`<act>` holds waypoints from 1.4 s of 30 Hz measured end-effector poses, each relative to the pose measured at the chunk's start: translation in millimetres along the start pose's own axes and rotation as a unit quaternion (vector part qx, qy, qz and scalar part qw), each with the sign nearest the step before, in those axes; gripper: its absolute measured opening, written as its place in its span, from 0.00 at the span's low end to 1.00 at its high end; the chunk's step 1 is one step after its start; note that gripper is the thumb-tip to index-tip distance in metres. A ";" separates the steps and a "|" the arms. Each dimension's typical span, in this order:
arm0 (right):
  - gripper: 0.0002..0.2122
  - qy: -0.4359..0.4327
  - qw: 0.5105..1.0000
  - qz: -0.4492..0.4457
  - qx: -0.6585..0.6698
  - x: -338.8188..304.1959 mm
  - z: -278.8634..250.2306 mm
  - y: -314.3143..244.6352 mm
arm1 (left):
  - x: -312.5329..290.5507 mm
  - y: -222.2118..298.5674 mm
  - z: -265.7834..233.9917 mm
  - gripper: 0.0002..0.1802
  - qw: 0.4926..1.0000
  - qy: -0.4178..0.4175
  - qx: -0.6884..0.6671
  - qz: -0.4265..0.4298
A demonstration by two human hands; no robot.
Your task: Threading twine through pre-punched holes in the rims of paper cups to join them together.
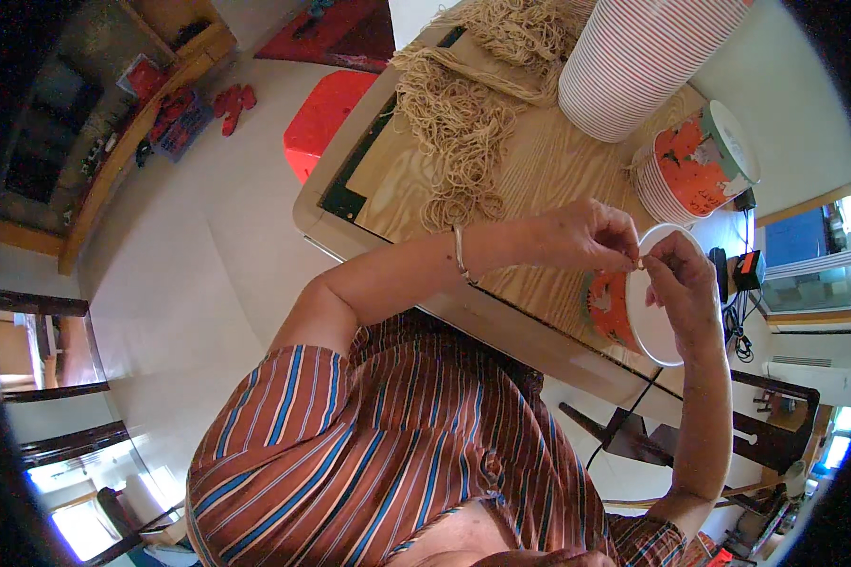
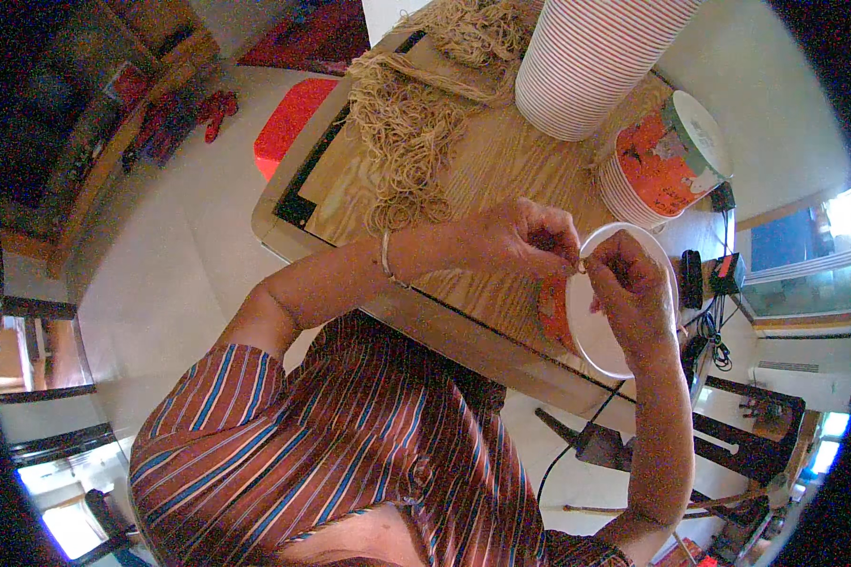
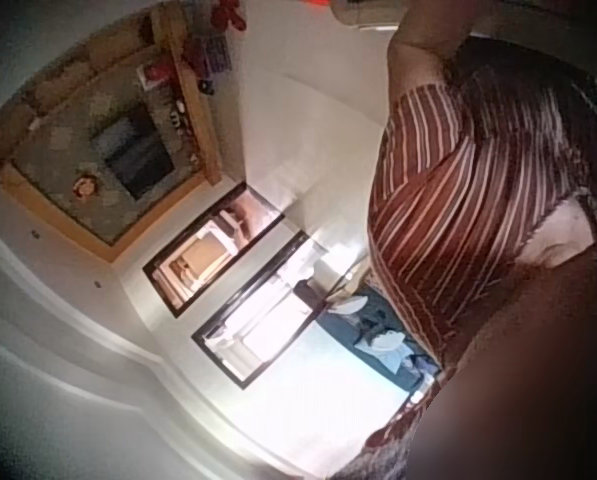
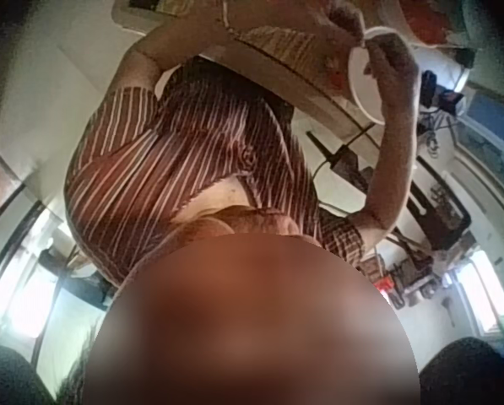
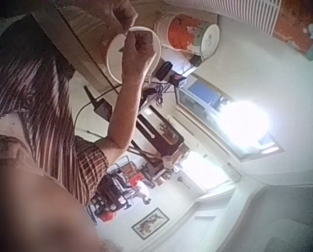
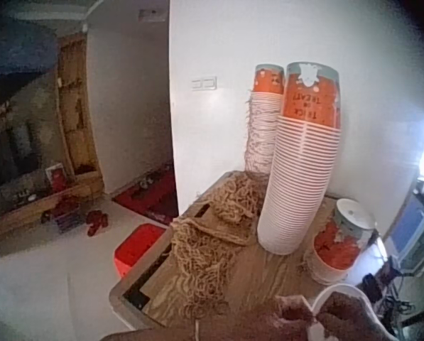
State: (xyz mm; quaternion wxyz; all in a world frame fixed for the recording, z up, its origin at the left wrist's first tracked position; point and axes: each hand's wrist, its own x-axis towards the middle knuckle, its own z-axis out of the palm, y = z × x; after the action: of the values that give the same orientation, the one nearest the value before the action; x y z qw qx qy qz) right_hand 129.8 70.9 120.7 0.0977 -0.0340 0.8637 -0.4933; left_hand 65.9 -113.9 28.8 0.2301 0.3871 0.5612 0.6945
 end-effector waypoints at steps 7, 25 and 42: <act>0.02 -0.013 0.998 0.026 0.061 -1.1 1.2 9.3 | -5.5 -4.3 1.4 0.10 0.999 0.036 0.014 -0.002; 0.03 -0.004 0.993 0.006 0.118 -14.4 8.5 3.3 | -24.0 -20.5 5.8 0.08 0.999 0.034 0.038 0.000; 0.04 -0.007 0.997 -0.060 -0.042 -6.5 8.8 2.4 | -27.9 18.3 19.4 0.13 0.983 0.137 0.123 0.006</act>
State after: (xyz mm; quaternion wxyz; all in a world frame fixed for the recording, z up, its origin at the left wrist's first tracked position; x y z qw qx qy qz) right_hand 138.0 65.7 115.1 0.0730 -0.0931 0.8796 -0.4608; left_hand 100.1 -128.0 39.9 0.0974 0.3175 0.6663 0.6677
